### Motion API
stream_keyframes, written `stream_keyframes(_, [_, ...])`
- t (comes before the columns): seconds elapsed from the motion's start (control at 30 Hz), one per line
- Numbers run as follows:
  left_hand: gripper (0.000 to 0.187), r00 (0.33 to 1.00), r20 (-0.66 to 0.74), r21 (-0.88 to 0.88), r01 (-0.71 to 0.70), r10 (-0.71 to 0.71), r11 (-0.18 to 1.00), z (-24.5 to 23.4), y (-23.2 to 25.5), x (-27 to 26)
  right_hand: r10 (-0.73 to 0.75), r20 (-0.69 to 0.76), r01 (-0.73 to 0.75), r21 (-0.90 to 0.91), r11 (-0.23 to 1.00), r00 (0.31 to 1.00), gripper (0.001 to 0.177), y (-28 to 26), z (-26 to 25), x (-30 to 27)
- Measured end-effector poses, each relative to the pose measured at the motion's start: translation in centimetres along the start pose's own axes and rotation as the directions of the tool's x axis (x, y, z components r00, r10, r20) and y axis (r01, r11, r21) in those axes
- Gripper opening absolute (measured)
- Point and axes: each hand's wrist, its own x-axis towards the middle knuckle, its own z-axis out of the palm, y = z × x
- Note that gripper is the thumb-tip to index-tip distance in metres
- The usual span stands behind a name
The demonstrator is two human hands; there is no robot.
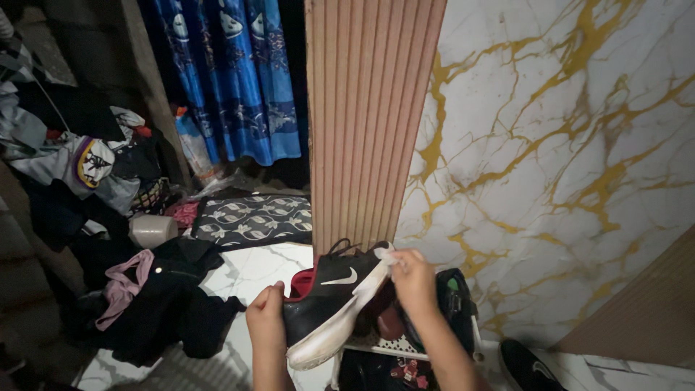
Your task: The person wipes the exterior of several shoes on a small white rack using a white cloth. They handle a black shoe with red accents and a brown shoe, rotating each to wipe different sides before placing them back on the rack.
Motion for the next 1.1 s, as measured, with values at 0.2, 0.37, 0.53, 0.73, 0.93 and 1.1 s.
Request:
stream_keyframes(0.2, [0.038,0.999,-0.043,0.004,0.005,-0.005,1.0,0.1,0.2,-0.3,-0.451,-0.065,0.454,0.048,0.89,0.89,0.03,-1.7,-0.3,-3.0])
stream_keyframes(0.37, [0.038,0.998,-0.061,0.007,0.023,-0.023,1.0,-0.4,0.3,-0.5,-0.475,0.089,0.469,0.084,0.879,0.875,0.029,-3.3,0.8,-6.4])
stream_keyframes(0.53, [0.03,0.994,-0.062,-0.014,0.092,-0.093,0.996,-0.8,0.2,0.0,-0.567,0.074,0.565,0.049,0.824,0.821,0.021,-4.1,0.7,-6.9])
stream_keyframes(0.73, [0.03,0.999,0.043,0.036,0.002,-0.003,0.999,-1.0,-0.9,0.2,-0.452,0.01,0.452,0.007,0.892,0.892,0.02,-2.6,-0.1,-4.0])
stream_keyframes(0.93, [0.034,0.992,0.112,0.039,-0.059,0.054,0.998,-0.9,-0.9,0.1,-0.395,-0.106,0.394,-0.035,0.919,0.912,0.016,-0.6,0.1,-1.6])
stream_keyframes(1.1, [0.03,0.994,0.104,0.017,-0.041,0.039,0.999,-0.9,-0.6,0.1,-0.329,-0.154,0.325,-0.053,0.944,0.932,0.015,0.3,0.4,-0.6])
